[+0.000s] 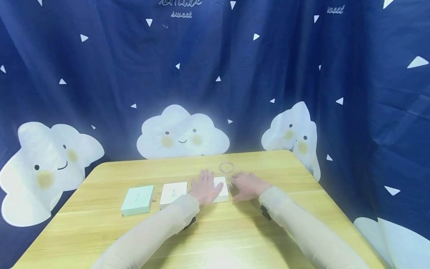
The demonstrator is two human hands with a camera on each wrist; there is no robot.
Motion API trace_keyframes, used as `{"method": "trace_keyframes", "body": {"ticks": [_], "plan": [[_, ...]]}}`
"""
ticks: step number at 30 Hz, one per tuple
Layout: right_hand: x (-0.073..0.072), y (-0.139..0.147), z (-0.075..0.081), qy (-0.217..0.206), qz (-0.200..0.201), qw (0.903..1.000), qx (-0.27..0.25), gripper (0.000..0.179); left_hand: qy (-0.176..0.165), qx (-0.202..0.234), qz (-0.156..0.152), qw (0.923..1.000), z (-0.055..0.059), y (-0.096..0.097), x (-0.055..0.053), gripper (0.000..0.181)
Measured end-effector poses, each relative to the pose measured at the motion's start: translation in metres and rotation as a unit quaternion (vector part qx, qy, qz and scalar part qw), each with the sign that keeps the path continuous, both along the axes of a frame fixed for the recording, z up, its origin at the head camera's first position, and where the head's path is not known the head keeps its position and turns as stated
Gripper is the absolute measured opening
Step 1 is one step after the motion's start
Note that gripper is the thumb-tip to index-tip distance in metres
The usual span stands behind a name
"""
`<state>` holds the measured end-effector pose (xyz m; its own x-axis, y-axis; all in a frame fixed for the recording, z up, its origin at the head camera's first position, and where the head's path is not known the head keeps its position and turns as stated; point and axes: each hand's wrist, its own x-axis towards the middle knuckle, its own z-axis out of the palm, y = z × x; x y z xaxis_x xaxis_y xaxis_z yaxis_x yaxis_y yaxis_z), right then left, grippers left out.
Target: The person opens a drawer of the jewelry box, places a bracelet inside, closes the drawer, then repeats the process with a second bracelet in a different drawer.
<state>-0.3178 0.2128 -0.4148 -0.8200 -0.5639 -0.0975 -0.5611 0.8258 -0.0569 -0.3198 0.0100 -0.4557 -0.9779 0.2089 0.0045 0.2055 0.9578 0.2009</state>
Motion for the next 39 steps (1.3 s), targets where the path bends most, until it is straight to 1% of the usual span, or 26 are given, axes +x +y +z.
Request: {"method": "trace_keyframes", "body": {"ticks": [8, 13, 15, 20, 23, 29, 33, 39], "plan": [[0.000, 0.000, -0.004, 0.002, 0.003, 0.9997, -0.023, 0.079, -0.017, -0.001, 0.003, 0.9998, 0.004, -0.002, 0.002, 0.078], [0.000, -0.001, -0.007, 0.007, 0.006, 0.9996, -0.028, 0.075, -0.019, -0.014, 0.004, 0.9997, 0.008, -0.004, 0.005, 0.075], [0.000, -0.002, -0.007, 0.008, 0.007, 0.9995, -0.030, 0.074, -0.017, -0.016, 0.002, 0.9997, 0.008, -0.005, 0.005, 0.073], [0.000, -0.002, -0.009, 0.014, 0.015, 0.9994, -0.029, 0.072, -0.013, -0.020, -0.001, 0.9997, 0.005, -0.006, 0.003, 0.070], [-0.001, -0.003, -0.010, 0.017, 0.021, 0.9991, -0.032, 0.070, -0.013, -0.020, -0.001, 0.9997, 0.006, -0.007, 0.004, 0.069], [-0.003, -0.004, -0.011, 0.021, 0.028, 0.9988, -0.035, 0.065, -0.023, -0.013, 0.000, 0.9997, 0.007, -0.006, 0.006, 0.069], [-0.004, -0.004, -0.011, 0.040, 0.040, 0.9977, -0.037, 0.054, -0.025, -0.011, 0.002, 0.9996, 0.008, -0.005, 0.007, 0.068], [-0.007, -0.004, -0.014, 0.088, 0.080, 0.9909, -0.062, 0.025, -0.022, -0.013, 0.003, 0.9997, 0.006, -0.002, 0.005, 0.068]]}}
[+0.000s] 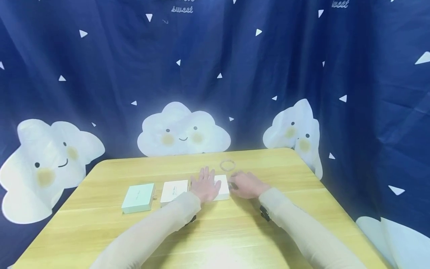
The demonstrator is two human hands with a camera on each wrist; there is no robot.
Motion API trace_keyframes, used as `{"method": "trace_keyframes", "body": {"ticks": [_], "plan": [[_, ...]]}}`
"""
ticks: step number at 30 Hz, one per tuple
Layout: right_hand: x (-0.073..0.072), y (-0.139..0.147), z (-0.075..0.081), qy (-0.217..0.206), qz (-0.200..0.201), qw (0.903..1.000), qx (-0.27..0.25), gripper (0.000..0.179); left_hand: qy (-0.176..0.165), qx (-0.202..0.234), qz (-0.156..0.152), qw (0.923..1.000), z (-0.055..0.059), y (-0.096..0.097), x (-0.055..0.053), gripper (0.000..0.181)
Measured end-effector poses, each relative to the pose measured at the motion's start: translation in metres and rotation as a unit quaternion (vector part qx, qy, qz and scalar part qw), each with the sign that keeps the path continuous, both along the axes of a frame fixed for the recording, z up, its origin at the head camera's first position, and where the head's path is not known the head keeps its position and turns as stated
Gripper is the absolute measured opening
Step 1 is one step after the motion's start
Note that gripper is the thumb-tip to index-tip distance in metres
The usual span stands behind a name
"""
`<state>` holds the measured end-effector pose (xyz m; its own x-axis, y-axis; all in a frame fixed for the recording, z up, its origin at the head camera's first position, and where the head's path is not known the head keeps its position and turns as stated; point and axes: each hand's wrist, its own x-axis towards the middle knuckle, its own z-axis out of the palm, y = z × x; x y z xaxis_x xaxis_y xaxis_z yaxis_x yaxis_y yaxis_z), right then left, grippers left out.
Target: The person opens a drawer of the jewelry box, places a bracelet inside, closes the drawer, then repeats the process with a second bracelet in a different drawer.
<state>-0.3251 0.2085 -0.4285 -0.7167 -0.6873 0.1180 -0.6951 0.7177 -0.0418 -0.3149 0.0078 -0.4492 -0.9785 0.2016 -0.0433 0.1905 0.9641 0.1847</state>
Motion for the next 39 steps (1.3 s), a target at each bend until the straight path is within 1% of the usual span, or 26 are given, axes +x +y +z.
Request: {"method": "trace_keyframes", "body": {"ticks": [2, 6, 11, 16, 19, 25, 32, 39], "plan": [[-0.002, 0.000, -0.002, 0.012, 0.009, 0.9998, -0.009, 0.017, 0.003, -0.005, -0.001, 1.0000, -0.001, 0.001, -0.001, 0.068], [-0.006, 0.000, -0.006, 0.030, 0.027, 0.9987, -0.032, 0.008, 0.007, -0.015, -0.003, 0.9999, -0.002, 0.002, -0.003, 0.068], [-0.007, 0.001, -0.007, 0.040, 0.037, 0.9972, -0.051, 0.006, 0.004, -0.029, -0.010, 0.9995, -0.001, 0.003, -0.003, 0.067], [-0.007, 0.001, -0.007, 0.045, 0.034, 0.9964, -0.063, 0.007, 0.005, -0.027, -0.011, 0.9996, 0.000, 0.002, -0.003, 0.066], [-0.009, 0.000, -0.008, 0.054, 0.032, 0.9960, -0.063, 0.007, 0.007, -0.020, -0.010, 0.9997, 0.000, 0.002, -0.002, 0.066], [-0.014, -0.002, -0.012, 0.062, 0.026, 0.9965, -0.051, 0.012, 0.001, -0.016, -0.005, 0.9999, 0.000, 0.002, -0.003, 0.066], [-0.011, -0.007, -0.010, 0.054, 0.015, 0.9973, -0.047, 0.017, 0.000, -0.016, -0.002, 0.9999, -0.002, 0.002, -0.004, 0.065], [-0.011, -0.009, -0.010, 0.049, 0.009, 0.9983, -0.032, 0.016, 0.003, -0.016, -0.001, 0.9999, -0.001, 0.001, -0.003, 0.066]]}}
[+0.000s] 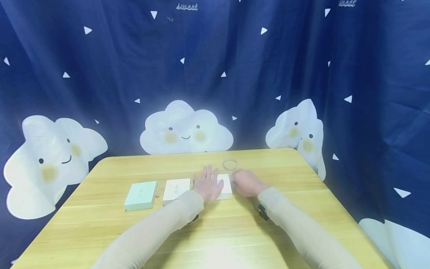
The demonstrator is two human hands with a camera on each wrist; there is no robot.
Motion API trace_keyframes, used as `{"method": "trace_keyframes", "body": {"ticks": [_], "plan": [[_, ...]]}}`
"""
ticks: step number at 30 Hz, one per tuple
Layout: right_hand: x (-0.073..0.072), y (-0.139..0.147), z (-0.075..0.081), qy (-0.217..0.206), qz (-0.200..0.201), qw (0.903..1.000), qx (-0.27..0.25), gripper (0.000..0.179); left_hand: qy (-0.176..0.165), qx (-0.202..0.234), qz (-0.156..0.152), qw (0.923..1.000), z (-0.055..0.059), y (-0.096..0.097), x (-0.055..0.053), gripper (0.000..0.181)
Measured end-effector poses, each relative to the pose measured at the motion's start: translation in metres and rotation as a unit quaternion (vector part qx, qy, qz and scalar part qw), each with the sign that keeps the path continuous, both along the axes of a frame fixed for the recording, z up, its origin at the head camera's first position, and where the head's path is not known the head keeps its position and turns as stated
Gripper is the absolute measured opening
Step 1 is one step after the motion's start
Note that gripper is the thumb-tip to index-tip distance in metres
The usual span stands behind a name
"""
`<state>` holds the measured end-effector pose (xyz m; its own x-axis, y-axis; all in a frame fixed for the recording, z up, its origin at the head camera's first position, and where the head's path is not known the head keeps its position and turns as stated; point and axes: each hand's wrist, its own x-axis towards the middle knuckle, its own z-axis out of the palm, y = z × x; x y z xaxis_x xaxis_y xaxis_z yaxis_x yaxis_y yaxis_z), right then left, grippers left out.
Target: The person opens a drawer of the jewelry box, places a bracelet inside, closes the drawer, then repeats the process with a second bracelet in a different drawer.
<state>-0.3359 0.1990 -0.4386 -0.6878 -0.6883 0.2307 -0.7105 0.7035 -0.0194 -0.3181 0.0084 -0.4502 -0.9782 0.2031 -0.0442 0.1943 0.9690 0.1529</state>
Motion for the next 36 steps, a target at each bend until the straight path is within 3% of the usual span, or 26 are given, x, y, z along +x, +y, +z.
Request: {"method": "trace_keyframes", "body": {"ticks": [21, 36], "plan": [[-0.002, 0.009, 0.001, -0.048, -0.016, 0.9986, -0.015, 0.011, -0.004, -0.001, 0.005, 1.0000, -0.002, 0.001, -0.003, 0.065], [-0.003, 0.014, 0.001, -0.034, -0.015, 0.9993, -0.007, 0.012, 0.004, 0.012, 0.002, 0.9999, -0.001, -0.001, 0.001, 0.066]]}}
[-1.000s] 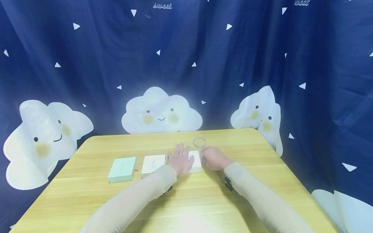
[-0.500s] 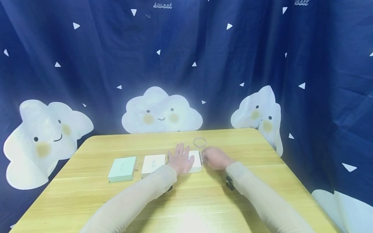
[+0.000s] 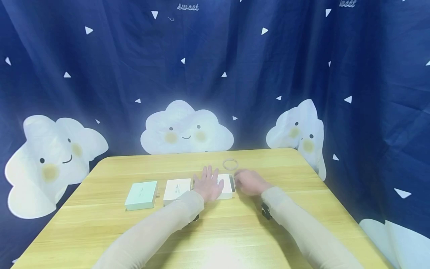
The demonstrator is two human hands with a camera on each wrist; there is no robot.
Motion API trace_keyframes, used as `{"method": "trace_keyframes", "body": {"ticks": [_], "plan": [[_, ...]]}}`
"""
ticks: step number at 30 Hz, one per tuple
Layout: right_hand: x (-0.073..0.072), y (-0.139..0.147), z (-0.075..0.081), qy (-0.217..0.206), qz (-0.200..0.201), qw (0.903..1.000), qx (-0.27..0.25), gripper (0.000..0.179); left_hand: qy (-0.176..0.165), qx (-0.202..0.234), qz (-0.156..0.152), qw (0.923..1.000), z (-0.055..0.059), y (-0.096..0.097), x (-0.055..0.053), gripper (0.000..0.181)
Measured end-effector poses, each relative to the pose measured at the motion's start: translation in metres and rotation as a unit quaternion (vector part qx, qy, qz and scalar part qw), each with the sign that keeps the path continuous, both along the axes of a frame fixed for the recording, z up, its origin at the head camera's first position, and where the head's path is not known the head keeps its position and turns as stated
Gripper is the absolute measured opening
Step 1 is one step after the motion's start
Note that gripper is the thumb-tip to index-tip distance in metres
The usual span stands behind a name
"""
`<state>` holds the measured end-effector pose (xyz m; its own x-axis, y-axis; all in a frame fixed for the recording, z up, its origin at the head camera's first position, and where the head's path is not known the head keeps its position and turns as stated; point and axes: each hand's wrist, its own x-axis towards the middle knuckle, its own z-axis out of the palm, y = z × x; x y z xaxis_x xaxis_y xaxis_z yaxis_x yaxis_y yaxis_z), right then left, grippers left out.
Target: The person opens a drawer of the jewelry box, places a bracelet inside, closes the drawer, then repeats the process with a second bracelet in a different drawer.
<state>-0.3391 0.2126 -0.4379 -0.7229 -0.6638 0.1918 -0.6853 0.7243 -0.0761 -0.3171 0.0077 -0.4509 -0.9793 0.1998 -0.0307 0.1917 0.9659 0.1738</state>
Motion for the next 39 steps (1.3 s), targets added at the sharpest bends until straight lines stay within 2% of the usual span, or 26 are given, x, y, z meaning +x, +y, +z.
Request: {"method": "trace_keyframes", "body": {"ticks": [7, 16, 31, 39], "plan": [[0.004, 0.003, 0.004, -0.004, -0.007, 1.0000, -0.001, 0.011, 0.007, -0.005, 0.002, 1.0000, 0.001, 0.000, 0.001, 0.065], [0.001, 0.010, 0.003, -0.010, -0.014, 0.9998, 0.004, 0.013, 0.009, -0.010, 0.004, 0.9999, 0.001, 0.000, -0.001, 0.065], [0.002, 0.020, 0.006, -0.016, -0.033, 0.9992, 0.012, 0.015, 0.003, -0.006, -0.001, 1.0000, 0.001, 0.001, -0.001, 0.066], [0.002, 0.025, 0.004, -0.008, -0.030, 0.9995, 0.009, 0.016, 0.000, -0.013, -0.004, 0.9999, 0.001, 0.000, 0.000, 0.066]]}}
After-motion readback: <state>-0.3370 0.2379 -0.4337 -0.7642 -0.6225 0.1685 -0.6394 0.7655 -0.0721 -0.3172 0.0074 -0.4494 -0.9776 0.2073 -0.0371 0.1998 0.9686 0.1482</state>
